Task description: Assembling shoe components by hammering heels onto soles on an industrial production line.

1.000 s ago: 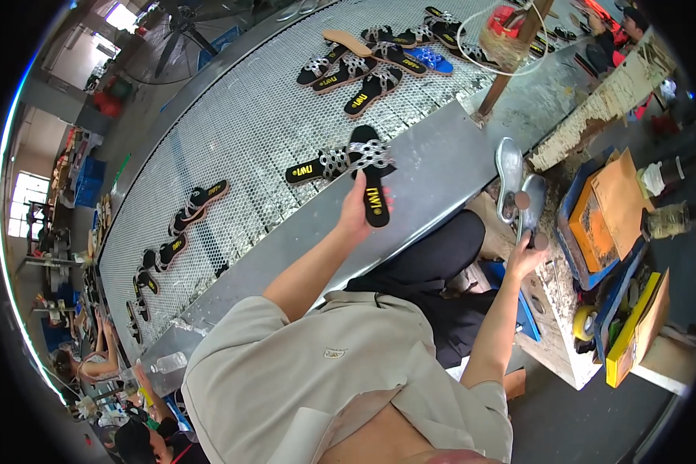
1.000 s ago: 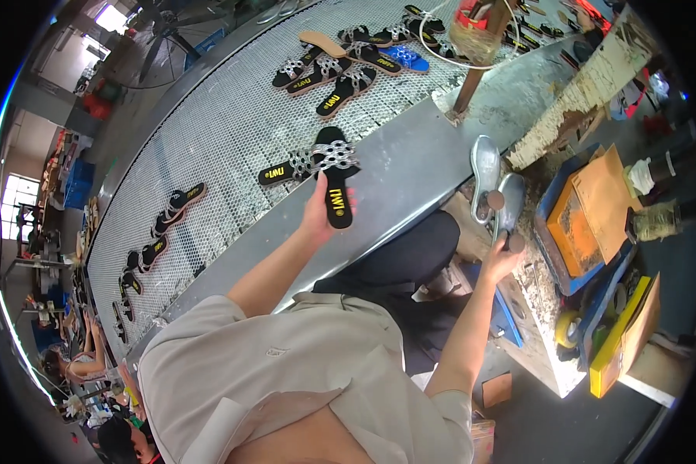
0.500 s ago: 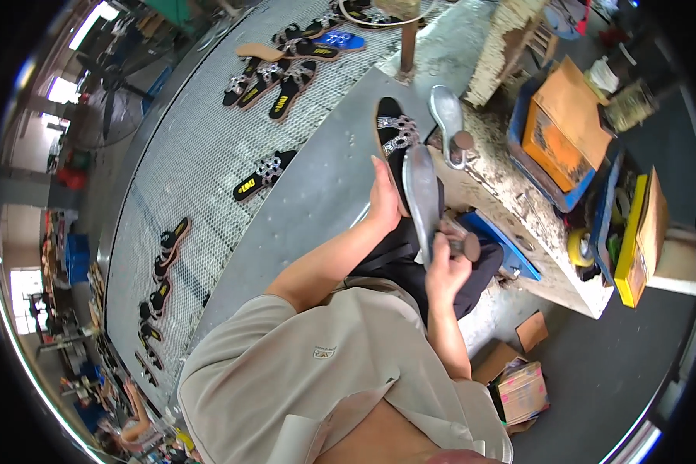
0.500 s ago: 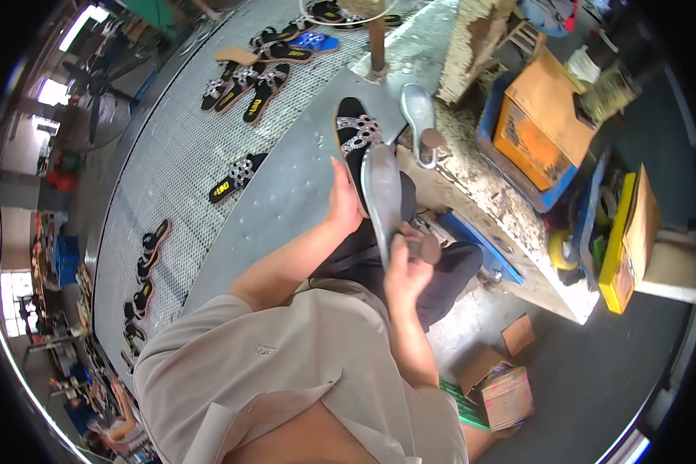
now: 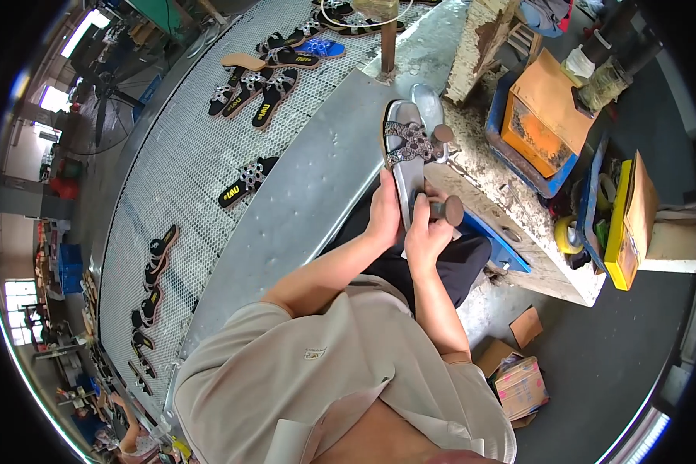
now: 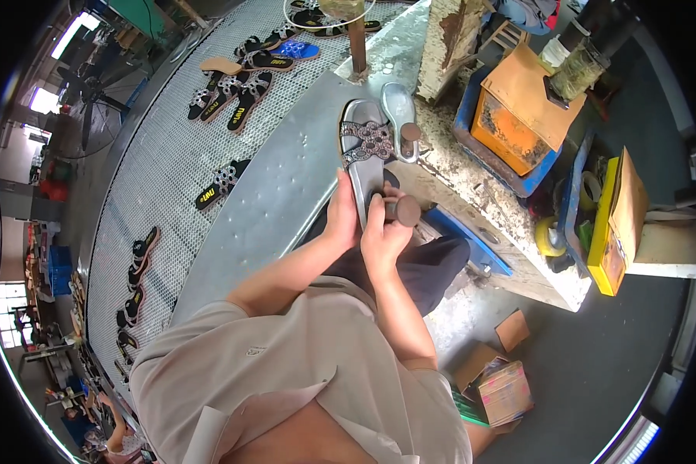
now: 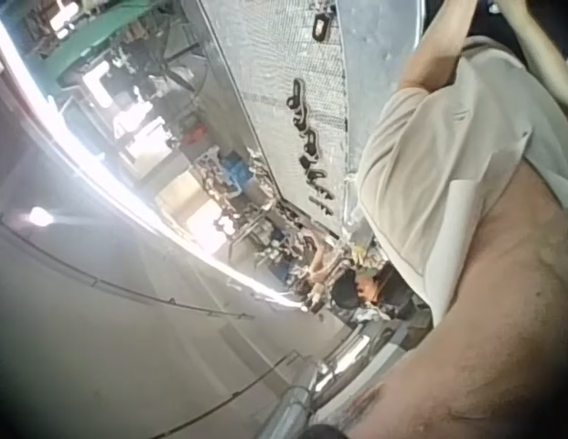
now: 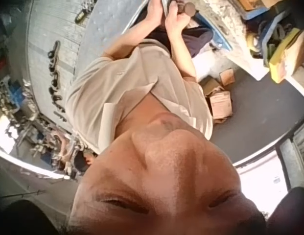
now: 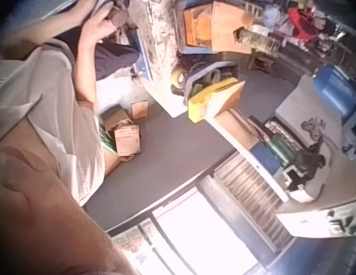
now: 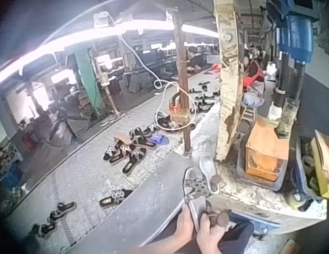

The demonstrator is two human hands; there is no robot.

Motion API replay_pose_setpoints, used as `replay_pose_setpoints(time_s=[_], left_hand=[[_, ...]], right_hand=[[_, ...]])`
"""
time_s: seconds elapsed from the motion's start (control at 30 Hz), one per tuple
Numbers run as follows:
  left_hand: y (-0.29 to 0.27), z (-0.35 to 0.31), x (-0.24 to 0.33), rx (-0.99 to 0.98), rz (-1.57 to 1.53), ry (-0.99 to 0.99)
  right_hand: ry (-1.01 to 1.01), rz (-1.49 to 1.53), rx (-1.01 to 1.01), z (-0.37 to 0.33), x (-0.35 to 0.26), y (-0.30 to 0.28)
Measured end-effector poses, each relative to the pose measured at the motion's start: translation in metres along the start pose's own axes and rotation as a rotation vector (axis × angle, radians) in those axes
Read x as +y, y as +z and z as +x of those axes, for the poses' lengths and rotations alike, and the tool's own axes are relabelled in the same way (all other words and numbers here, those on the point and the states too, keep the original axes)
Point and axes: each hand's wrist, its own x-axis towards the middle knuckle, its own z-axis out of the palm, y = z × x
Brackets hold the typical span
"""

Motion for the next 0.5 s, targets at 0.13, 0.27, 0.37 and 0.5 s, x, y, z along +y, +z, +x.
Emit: replay_pose_setpoints(time_s=[0.13, 0.27, 0.37, 0.5], left_hand=[[0.008, -0.012, 0.01, -0.027, -0.059, -0.033], [0.01, -0.018, -0.004, 0.004, -0.038, -0.014], [0.015, -0.029, -0.008, -0.039, 0.135, 0.047], [0.011, -0.032, -0.019, -0.1, 0.041, 0.041]], right_hand=[[-0.063, -0.043, -0.022, -0.002, 0.007, 0.001], [-0.01, -0.01, -0.02, -0.009, -0.001, -0.009], [-0.215, -0.059, -0.004, -0.016, 0.03, -0.021], [-0.189, -0.075, 0.001, -0.014, 0.023, -0.023]])
